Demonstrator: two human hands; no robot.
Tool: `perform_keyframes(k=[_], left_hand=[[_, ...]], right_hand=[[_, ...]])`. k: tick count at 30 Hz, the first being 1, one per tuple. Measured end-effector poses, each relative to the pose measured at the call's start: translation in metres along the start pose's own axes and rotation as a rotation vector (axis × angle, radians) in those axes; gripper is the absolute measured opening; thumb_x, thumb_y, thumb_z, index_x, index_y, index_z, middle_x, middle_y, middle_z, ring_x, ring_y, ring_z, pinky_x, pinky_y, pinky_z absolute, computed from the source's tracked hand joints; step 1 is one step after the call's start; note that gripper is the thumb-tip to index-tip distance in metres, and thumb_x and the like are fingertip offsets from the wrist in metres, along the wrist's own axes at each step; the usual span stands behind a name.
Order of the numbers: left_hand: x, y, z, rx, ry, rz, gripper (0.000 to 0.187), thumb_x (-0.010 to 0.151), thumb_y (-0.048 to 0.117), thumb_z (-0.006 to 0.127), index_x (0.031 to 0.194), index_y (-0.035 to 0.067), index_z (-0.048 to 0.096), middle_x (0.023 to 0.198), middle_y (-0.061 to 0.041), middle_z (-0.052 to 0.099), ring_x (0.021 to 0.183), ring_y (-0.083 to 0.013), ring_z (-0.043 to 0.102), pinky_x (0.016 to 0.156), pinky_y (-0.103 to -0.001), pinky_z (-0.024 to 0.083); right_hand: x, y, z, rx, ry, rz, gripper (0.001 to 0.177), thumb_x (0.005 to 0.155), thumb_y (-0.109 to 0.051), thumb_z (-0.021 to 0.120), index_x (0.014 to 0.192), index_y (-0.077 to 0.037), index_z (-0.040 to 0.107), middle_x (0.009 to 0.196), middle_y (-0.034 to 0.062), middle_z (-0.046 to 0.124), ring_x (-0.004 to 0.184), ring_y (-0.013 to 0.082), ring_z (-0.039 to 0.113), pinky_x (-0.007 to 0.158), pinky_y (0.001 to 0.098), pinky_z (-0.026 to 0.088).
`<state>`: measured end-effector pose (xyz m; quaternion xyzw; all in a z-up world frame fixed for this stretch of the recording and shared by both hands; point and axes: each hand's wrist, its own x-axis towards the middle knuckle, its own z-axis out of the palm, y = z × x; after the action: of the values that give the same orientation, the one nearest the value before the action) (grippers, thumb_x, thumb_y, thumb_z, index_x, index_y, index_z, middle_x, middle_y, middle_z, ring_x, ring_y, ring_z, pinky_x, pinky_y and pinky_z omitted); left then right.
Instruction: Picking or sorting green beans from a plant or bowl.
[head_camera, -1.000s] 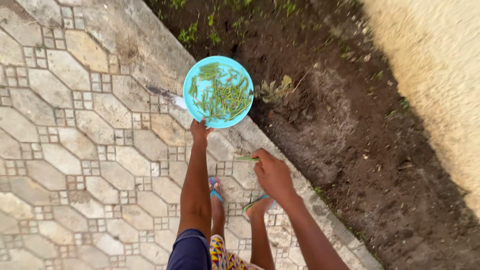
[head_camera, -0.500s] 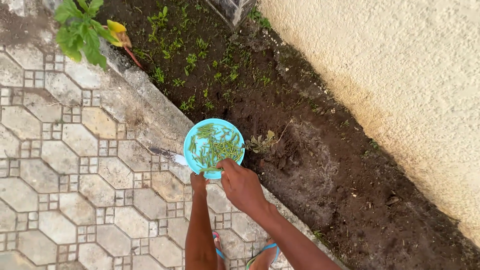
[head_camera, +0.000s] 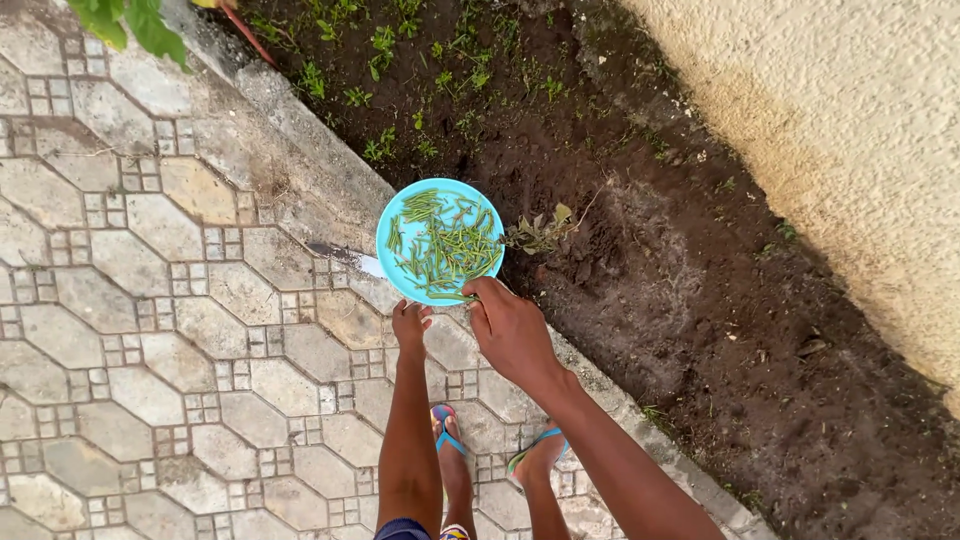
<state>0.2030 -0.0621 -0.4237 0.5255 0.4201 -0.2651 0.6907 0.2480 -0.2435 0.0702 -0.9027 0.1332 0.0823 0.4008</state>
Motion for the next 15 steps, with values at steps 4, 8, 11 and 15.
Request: perform_keyframes(k=[4,8,11,15], left_hand=[[-0.021,0.0,0.0,0.07,0.13,0.177,0.059,0.091,0.006,0.06,0.147,0.004,0.042,0.117,-0.006,0.062,0.092,-0.0191,0.065,0.07,-0.037,0.054],[-0.144,0.075,0.056,0.093,0.18,0.407,0.04,0.099,0.014,0.059,0.137,0.002,0.056,0.117,-0.01,0.069,0.096,-0.0207,0.067,0.08,-0.036,0.056],[-0.248,0.124,0.096,-0.098,-0.254,0.388,0.042,0.106,0.029,0.049,0.136,0.001,0.057,0.115,-0.012,0.072,0.097,-0.0191,0.071,0.086,-0.035,0.058],[-0.288,0.102,0.118,-0.054,-0.506,0.302,0.039,0.109,0.03,0.056,0.129,-0.002,0.064,0.108,-0.012,0.071,0.096,-0.0158,0.069,0.091,-0.034,0.056]], right_hand=[[-0.007,0.017,-0.006,0.007,0.034,-0.005,0.018,0.095,-0.008,0.058,0.113,-0.005,0.058,0.11,0.0146,0.072,0.087,0.0403,0.069,0.073,0.0505,0.054],[-0.01,0.042,-0.012,0.007,0.02,0.037,0.019,0.097,-0.012,0.06,0.113,-0.005,0.055,0.107,0.0142,0.072,0.088,0.0412,0.069,0.072,0.0524,0.053],[-0.014,0.069,-0.003,-0.026,-0.051,0.05,0.019,0.097,-0.015,0.063,0.11,-0.005,0.053,0.102,0.0144,0.074,0.087,0.0415,0.07,0.07,0.053,0.053],[-0.033,0.11,0.003,-0.019,-0.097,0.04,0.017,0.099,-0.013,0.064,0.107,-0.004,0.052,0.096,0.0157,0.075,0.08,0.0421,0.07,0.064,0.0522,0.053]])
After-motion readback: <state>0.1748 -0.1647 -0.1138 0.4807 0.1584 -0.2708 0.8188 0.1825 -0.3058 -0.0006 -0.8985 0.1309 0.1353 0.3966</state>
